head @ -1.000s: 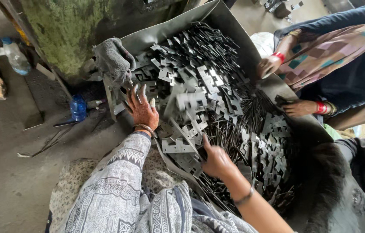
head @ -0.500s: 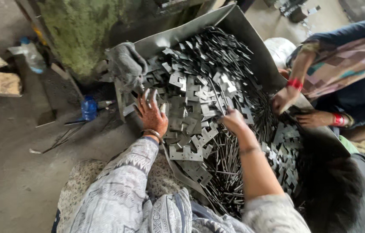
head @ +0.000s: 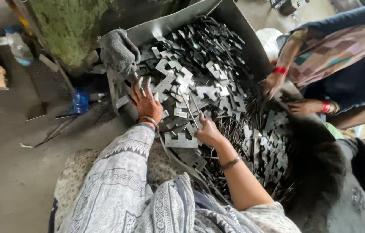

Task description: The person sorts small metal brackets and rods from a large metal container by hand, picking up individual metal parts and moving them.

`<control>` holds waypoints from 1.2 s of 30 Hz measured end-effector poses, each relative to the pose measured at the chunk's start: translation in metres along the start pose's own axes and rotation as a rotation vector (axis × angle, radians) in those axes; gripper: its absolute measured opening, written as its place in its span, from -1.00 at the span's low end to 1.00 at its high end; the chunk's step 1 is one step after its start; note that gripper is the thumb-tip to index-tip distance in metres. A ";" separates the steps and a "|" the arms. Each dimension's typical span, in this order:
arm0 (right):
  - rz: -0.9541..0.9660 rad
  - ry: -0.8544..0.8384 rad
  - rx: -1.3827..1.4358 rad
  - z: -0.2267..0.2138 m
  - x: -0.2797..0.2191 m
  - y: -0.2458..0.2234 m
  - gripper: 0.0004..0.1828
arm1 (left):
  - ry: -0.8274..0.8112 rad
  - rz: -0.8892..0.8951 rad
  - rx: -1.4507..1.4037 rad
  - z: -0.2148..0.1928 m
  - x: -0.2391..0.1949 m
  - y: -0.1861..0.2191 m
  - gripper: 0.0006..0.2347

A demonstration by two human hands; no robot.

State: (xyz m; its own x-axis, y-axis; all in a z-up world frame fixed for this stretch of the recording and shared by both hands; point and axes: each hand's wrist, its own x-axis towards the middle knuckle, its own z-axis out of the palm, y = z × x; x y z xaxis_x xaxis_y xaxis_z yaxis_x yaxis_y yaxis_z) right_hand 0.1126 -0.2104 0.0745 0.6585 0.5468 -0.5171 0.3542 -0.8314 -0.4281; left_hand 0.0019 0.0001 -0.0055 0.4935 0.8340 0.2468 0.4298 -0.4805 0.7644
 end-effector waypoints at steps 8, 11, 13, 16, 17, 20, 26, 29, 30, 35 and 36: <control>0.186 0.032 -0.077 0.007 -0.101 -0.014 -0.02 | -0.037 0.100 0.102 -0.003 -0.024 0.009 -0.40; 0.221 0.109 -0.034 -0.001 -0.132 -0.011 -0.02 | -0.112 0.283 0.077 -0.009 -0.048 0.018 -0.48; 0.218 0.182 0.019 -0.007 -0.150 -0.009 -0.02 | -0.192 0.418 0.073 -0.019 -0.073 0.026 -0.49; 0.166 0.286 0.102 -0.029 -0.133 -0.014 -0.02 | -0.553 0.494 0.141 -0.029 -0.094 0.046 -0.41; 0.132 0.289 0.077 -0.037 -0.119 -0.016 -0.02 | -0.725 0.496 0.173 -0.032 -0.103 0.054 -0.37; 0.067 0.227 0.038 -0.046 -0.069 -0.027 -0.01 | -1.014 0.540 0.384 -0.036 -0.121 0.078 -0.57; -0.434 0.479 -0.242 -0.062 -0.051 -0.035 -0.02 | -0.763 0.642 0.456 -0.040 -0.125 0.071 -0.57; -0.614 0.576 -0.256 -0.089 -0.103 0.000 -0.14 | -0.720 0.616 0.448 -0.033 -0.120 0.050 -0.85; -0.615 0.566 -0.276 -0.095 -0.124 0.017 -0.16 | -0.686 0.587 0.431 -0.031 -0.122 0.044 -0.79; -0.305 0.509 -0.156 -0.099 -0.233 0.122 -0.28 | -0.527 0.664 0.364 -0.025 -0.105 0.043 -0.75; -0.225 0.540 -0.156 -0.092 -0.252 0.144 -0.31 | -0.503 0.671 0.374 -0.027 -0.097 0.049 -0.79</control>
State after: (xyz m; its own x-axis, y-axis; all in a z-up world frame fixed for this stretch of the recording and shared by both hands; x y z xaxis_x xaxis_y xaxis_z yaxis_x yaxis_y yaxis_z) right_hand 0.0591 -0.4770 0.2116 0.7856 0.6174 0.0409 0.5903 -0.7280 -0.3487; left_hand -0.0452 -0.0966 0.0241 0.9612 0.1739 0.2141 0.1073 -0.9508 0.2905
